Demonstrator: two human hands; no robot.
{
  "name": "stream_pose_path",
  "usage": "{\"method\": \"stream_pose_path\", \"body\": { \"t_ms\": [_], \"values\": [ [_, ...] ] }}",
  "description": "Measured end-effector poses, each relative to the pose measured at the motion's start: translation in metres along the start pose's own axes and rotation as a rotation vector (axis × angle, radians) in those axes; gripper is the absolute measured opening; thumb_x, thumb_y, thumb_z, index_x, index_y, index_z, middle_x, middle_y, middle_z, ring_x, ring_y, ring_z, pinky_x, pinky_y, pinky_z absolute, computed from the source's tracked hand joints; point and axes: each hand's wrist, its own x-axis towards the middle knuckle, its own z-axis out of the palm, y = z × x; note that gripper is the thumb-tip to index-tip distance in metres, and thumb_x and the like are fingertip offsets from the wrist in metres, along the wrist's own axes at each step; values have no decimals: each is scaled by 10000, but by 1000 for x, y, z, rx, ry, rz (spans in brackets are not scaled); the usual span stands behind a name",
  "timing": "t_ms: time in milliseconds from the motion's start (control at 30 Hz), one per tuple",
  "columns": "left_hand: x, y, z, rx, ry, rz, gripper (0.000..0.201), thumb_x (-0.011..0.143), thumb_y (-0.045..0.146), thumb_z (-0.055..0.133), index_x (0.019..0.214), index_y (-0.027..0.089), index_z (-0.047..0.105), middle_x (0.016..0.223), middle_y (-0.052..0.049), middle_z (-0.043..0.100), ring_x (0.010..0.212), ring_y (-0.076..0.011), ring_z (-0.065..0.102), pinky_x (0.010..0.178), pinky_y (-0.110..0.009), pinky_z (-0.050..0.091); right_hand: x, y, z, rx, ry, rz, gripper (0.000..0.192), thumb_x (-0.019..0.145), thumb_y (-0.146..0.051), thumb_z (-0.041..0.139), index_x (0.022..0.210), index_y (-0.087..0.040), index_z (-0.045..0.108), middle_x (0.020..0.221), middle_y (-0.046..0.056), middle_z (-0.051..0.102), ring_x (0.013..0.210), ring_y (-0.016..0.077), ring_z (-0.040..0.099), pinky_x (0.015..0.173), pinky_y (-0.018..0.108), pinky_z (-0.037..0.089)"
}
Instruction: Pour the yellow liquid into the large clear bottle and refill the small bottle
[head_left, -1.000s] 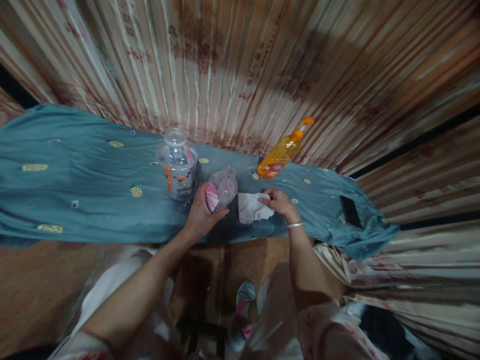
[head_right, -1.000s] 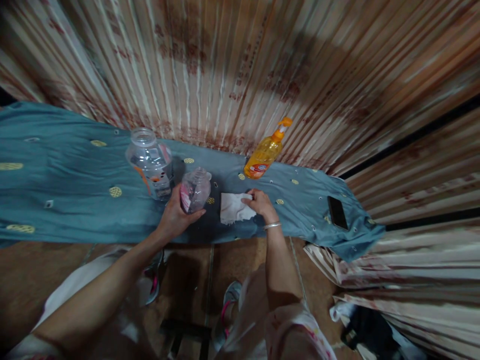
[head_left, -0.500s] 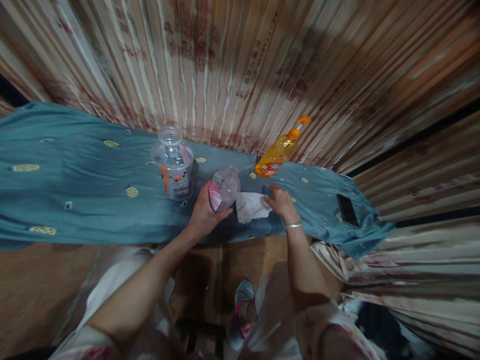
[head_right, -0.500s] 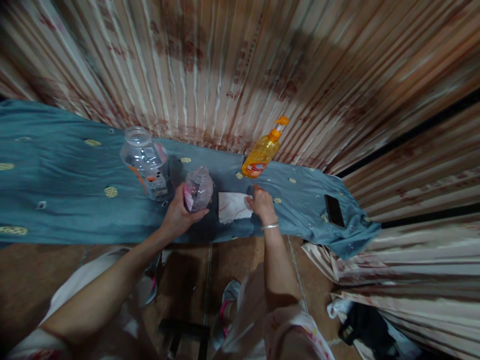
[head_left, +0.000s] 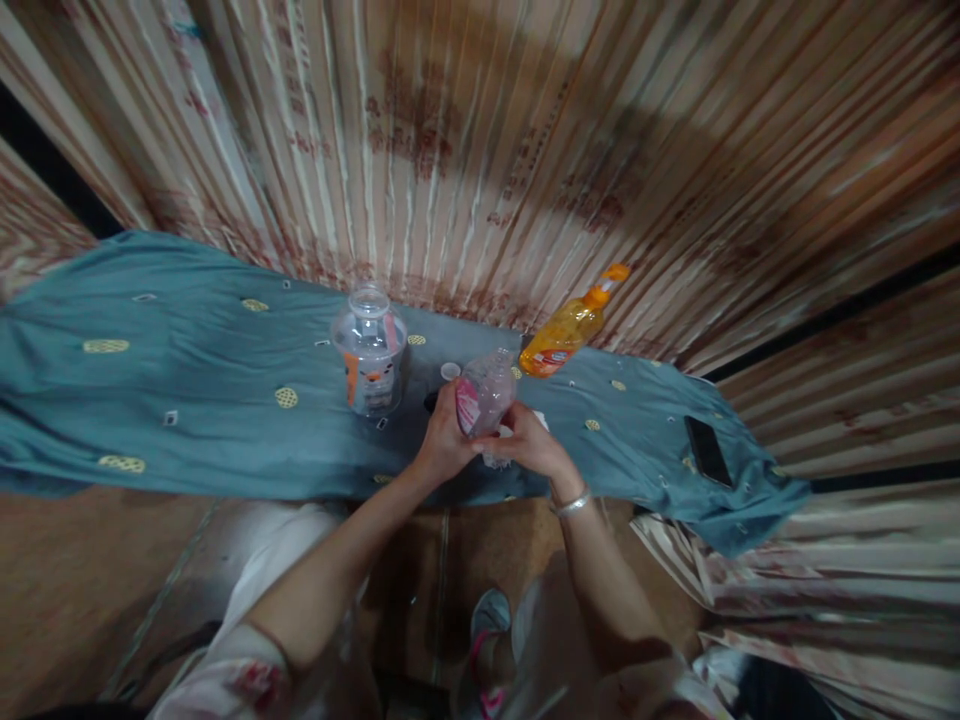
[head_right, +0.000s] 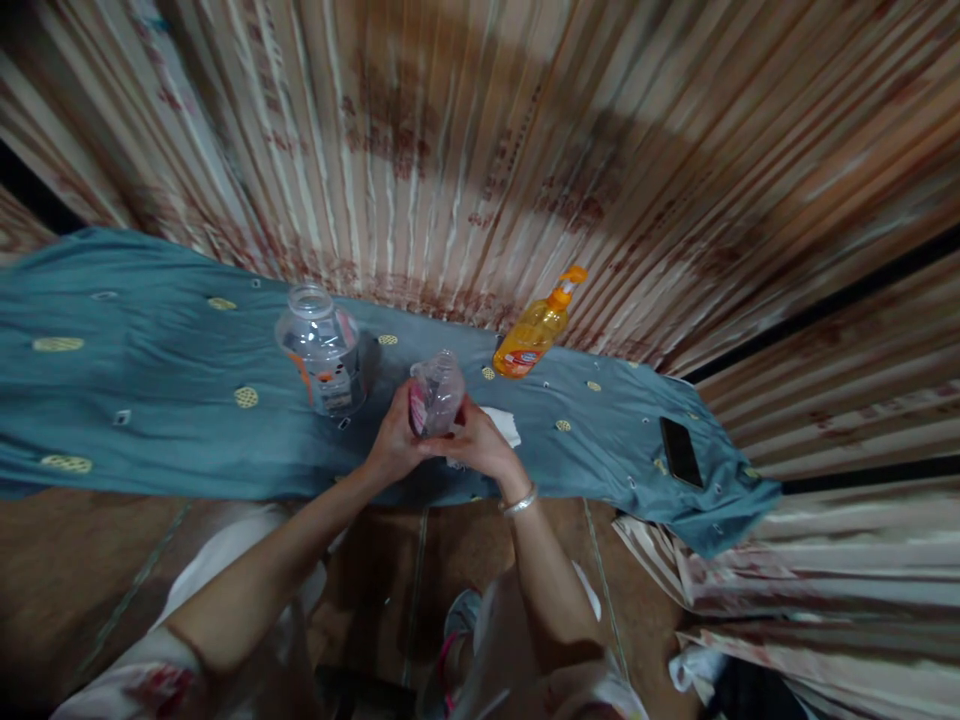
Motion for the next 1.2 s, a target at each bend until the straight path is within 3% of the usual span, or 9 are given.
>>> {"method": "stream_pose_path", "body": {
  "t_ms": [67,300,533,667,867,1200],
  "values": [
    [0,-2,3,-2,9,40,834,707,414,820,1388,143,422,1320,-194,614,1195,-333,647,1045,-515,526,-1,3,9,-50,63,33,636,568,-529,940,1045,-197,682,1004,65,773,922,251,727,856,399,595],
    [0,-9,4,29,-8,125,866,749,399,789,1470,150,379,1369,-203,592,1279,-349,608,1096,-539,496,-2,7,26,-44,189,1,633,601,-552,903,1079,-195,692,1032,77,786,936,269,730,845,396,583],
    [-6,-7,-1,11,-90,98,1256,674,432,903,1613,187,107,1603,-277,383,1487,-395,437,1183,-595,413,-4,-6,12,-93,332,25,438,652,-502,817,954,-206,702,902,37,789,812,244,721,770,361,578],
    [-8,-6,-12,3,-82,100,1130,733,458,863,1599,186,189,1612,-274,375,1476,-388,451,1178,-592,415,-10,-12,-7,-225,482,37,441,665,-549,779,922,-206,674,892,68,785,800,255,720,731,347,566],
    [-9,-6,-32,82,-13,78,921,789,375,809,1536,187,302,1525,-221,493,1390,-342,542,1144,-552,465,-17,8,-13,-257,621,72,488,680,-445,746,1083,-193,634,1127,119,779,995,277,732,891,369,566],
    [-14,-11,-55,184,37,128,737,827,340,772,1442,208,388,1389,-164,588,1253,-294,626,1098,-522,506,-8,40,-11,-255,592,97,566,629,-502,787,1092,-211,646,1090,106,781,987,317,730,914,452,565]
  ]
}}
